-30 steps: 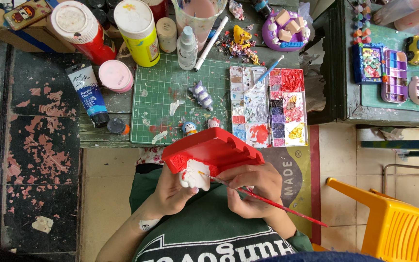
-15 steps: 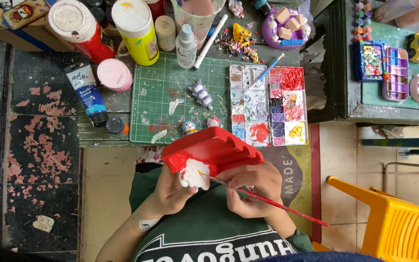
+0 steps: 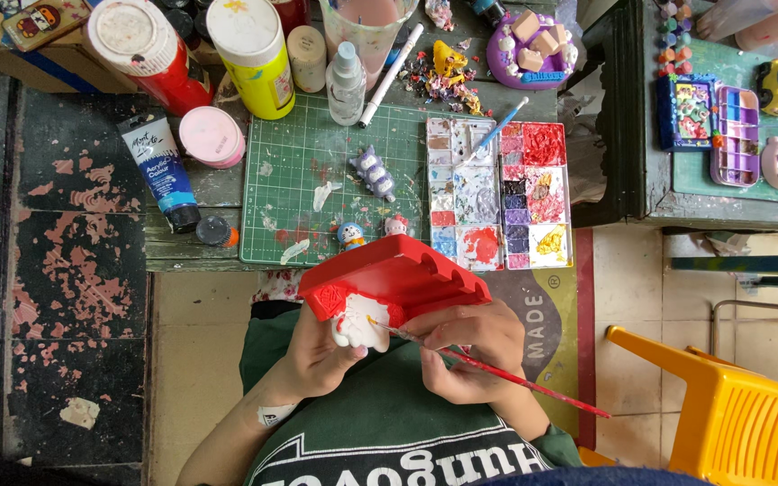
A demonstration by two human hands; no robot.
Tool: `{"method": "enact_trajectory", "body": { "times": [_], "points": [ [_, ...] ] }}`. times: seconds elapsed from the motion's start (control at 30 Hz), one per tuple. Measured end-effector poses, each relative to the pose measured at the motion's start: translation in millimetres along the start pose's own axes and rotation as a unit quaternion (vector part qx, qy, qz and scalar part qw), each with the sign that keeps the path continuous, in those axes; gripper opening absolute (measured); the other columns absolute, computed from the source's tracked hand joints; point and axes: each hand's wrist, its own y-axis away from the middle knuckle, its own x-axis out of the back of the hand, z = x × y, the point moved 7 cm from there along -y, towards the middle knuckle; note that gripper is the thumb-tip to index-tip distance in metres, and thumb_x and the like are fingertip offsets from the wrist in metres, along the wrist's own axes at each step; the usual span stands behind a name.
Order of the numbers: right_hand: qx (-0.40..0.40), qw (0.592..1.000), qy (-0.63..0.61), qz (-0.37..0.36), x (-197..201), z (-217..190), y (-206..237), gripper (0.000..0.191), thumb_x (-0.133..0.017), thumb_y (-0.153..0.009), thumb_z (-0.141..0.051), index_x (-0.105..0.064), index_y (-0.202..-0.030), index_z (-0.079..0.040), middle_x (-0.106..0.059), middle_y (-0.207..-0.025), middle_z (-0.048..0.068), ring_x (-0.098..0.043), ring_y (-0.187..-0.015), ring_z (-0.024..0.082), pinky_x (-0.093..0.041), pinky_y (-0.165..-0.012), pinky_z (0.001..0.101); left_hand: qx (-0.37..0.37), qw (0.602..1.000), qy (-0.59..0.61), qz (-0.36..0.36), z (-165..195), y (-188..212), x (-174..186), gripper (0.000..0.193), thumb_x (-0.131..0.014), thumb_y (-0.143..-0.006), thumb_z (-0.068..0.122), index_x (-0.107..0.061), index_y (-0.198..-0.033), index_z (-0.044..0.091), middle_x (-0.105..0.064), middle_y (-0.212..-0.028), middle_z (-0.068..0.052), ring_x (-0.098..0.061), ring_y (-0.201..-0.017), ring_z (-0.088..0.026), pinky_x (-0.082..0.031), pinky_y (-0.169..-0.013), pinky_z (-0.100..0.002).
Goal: The person paints small figurines with a fine brush, applying details to a blue cat-shaped figure and a pink figure. They dip the brush into a paint palette and water container, then carefully add paint to the figurines held in the left hand.
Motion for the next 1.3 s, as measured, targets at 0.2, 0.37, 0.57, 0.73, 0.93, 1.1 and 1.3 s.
{"method": "enact_trajectory", "body": {
  "times": [0.2, 0.37, 0.57, 0.73, 0.93, 1.1, 1.3],
  "points": [
    [-0.006, 1.0, 0.007, 0.005, 0.3, 0.2, -1.5, 0.021, -0.071, -0.079, 0.0, -0.056, -0.091, -0.009, -0.077, -0.089, 0.009, -0.077, -0.072, 0.019, -0.061, -0.065, 0.0281, -0.003, 1.0, 0.013, 0.001, -0.2, 0.4, 0.6, 0.066, -0.066, -0.107, 0.017, -0.025, -0.156, 0.002, -0.05, -0.149, -0.012, -0.053, -0.135, -0.019, -0.045, -0.114, -0.038],
    [0.003, 1.0, 0.005, -0.001, 0.5, -0.4, -2.8, 0.021, -0.071, -0.079, 0.001, -0.057, -0.091, -0.009, -0.077, -0.088, 0.01, -0.077, -0.072, 0.019, -0.061, -0.064, 0.0282, -0.014, 1.0, 0.016, 0.0, 1.0, -2.0, 0.0, 0.066, -0.066, -0.107, 0.017, -0.025, -0.157, 0.002, -0.048, -0.151, -0.013, -0.053, -0.137, -0.02, -0.046, -0.115, -0.04],
    [-0.005, 1.0, 0.004, 0.004, -0.5, -0.1, 5.1, 0.021, -0.071, -0.079, 0.001, -0.058, -0.091, -0.009, -0.077, -0.088, 0.01, -0.077, -0.072, 0.019, -0.061, -0.065, 0.0286, -0.015, 1.0, -0.007, -0.002, 1.1, 1.6, -1.8, 0.066, -0.065, -0.107, 0.018, -0.025, -0.157, 0.002, -0.047, -0.152, -0.014, -0.052, -0.139, -0.021, -0.046, -0.116, -0.04],
    [-0.006, 1.0, 0.01, 0.01, 0.2, 1.0, 5.2, 0.02, -0.071, -0.079, 0.001, -0.058, -0.091, -0.009, -0.077, -0.088, 0.01, -0.076, -0.071, 0.019, -0.061, -0.064, 0.0281, -0.012, 1.0, -0.003, -0.003, 1.7, 1.2, -2.6, 0.067, -0.065, -0.107, 0.019, -0.024, -0.157, 0.002, -0.046, -0.153, -0.014, -0.052, -0.139, -0.021, -0.045, -0.117, -0.04],
    [-0.001, 1.0, 0.004, 0.004, -0.2, -0.6, 3.1, 0.02, -0.071, -0.079, 0.001, -0.059, -0.09, -0.009, -0.077, -0.087, 0.01, -0.077, -0.073, 0.02, -0.062, -0.065, 0.0287, -0.014, 1.0, -0.004, -0.004, 0.6, 2.7, -3.0, 0.067, -0.065, -0.107, 0.017, -0.023, -0.158, 0.002, -0.048, -0.152, -0.013, -0.053, -0.138, -0.02, -0.046, -0.116, -0.039],
    [-0.005, 1.0, 0.005, -0.008, -0.7, -0.3, 2.8, 0.021, -0.072, -0.078, 0.001, -0.058, -0.09, -0.009, -0.077, -0.088, 0.01, -0.078, -0.074, 0.02, -0.062, -0.066, 0.0288, -0.01, 1.0, 0.011, -0.001, -1.1, 3.5, -2.4, 0.068, -0.065, -0.107, 0.015, -0.023, -0.158, 0.002, -0.048, -0.151, -0.013, -0.053, -0.137, -0.02, -0.046, -0.115, -0.039],
    [-0.006, 1.0, 0.01, 0.006, 0.2, 0.2, 3.5, 0.021, -0.072, -0.078, 0.001, -0.058, -0.091, -0.009, -0.077, -0.087, 0.009, -0.077, -0.072, 0.02, -0.062, -0.065, 0.0283, -0.013, 1.0, 0.01, -0.004, -0.7, 2.7, -2.5, 0.068, -0.065, -0.107, 0.014, -0.023, -0.158, 0.002, -0.049, -0.151, -0.013, -0.054, -0.136, -0.02, -0.046, -0.115, -0.039]
  ]
}}
